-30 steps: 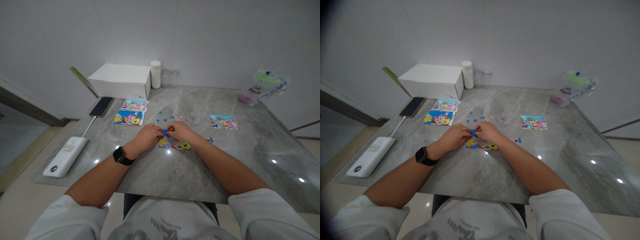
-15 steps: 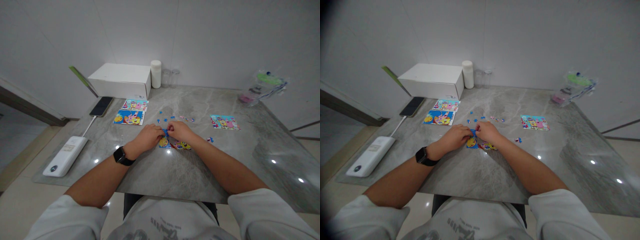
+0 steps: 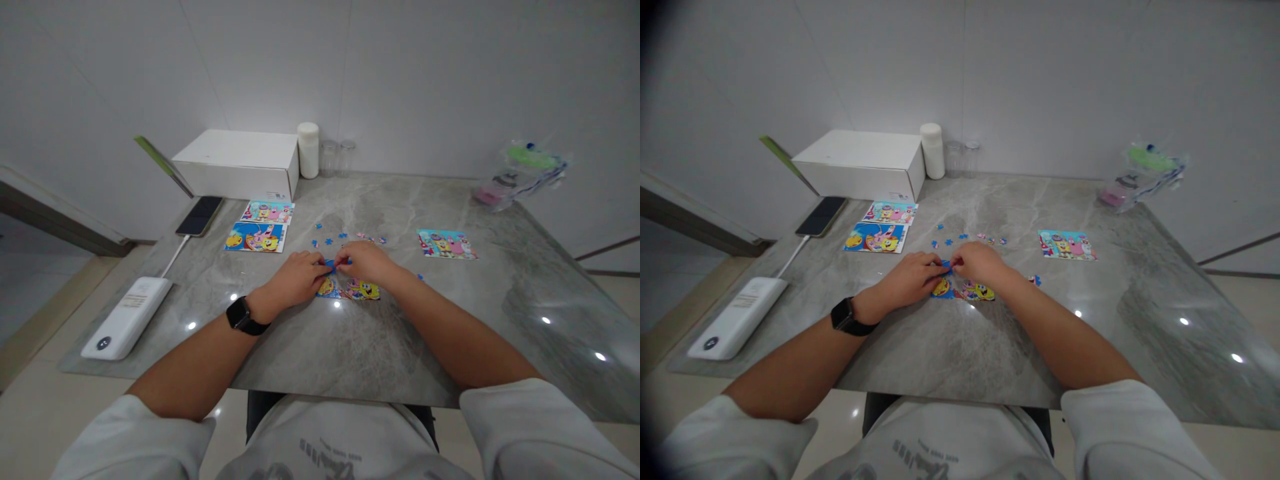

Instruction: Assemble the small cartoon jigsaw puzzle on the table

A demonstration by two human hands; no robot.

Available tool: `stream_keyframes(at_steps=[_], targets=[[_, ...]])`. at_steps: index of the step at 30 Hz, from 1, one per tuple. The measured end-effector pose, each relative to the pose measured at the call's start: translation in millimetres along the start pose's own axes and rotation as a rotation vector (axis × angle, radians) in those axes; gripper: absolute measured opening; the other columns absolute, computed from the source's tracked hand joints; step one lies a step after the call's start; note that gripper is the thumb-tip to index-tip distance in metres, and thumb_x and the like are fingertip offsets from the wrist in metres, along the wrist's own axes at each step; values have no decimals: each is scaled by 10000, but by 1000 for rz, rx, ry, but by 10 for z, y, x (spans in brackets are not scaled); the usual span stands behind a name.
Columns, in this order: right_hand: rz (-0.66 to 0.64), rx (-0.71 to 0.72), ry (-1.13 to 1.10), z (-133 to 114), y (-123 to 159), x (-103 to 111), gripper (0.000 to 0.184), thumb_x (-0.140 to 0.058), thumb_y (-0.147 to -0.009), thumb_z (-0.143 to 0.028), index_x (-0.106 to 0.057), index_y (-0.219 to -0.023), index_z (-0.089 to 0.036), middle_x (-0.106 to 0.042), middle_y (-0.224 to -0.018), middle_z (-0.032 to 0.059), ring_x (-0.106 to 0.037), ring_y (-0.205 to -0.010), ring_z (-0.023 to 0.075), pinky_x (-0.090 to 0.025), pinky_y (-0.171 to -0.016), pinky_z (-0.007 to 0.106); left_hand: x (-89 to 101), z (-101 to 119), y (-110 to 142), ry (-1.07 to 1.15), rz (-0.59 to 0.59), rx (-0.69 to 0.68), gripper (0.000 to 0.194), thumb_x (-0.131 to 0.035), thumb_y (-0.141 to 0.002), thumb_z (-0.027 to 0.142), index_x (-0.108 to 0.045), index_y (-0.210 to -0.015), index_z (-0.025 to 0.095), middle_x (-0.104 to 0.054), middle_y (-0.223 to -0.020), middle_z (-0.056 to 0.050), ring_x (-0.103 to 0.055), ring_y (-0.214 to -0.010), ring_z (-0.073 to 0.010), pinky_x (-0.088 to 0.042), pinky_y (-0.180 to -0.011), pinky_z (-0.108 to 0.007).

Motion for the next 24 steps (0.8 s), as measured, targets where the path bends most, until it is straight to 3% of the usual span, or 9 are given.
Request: stream_keyframes(at_steps=[14, 24], targets=[[-105, 98, 186, -63, 44, -32, 262, -651, -991, -305, -877, -1123, -317, -818, -1072, 88, -721, -1095, 285, -499, -957, 358, 3, -13, -19, -5, -13, 19, 301, -590, -1012, 257, -792, -1234, 248, -746, -1216, -84, -694, -1093, -264, -537, -976, -428], [-3, 51, 4, 26, -11, 103, 225, -658, -981, -263, -871, -1052, -262, -840, -1046, 44, -728, -979, 213, -476, -883, 303, 87, -86, -13, 133, 75, 20, 217, -615, -991, 216, -784, -1127, 223, -789, -1118, -71, -718, -1075, -249, -546, -995, -418]])
Point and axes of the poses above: each hand's wrist, its own y-axis away from the middle knuckle, its own x-axis out of the back of the hand, z = x × y, the point moved 4 cm from there along -y, towards the middle knuckle
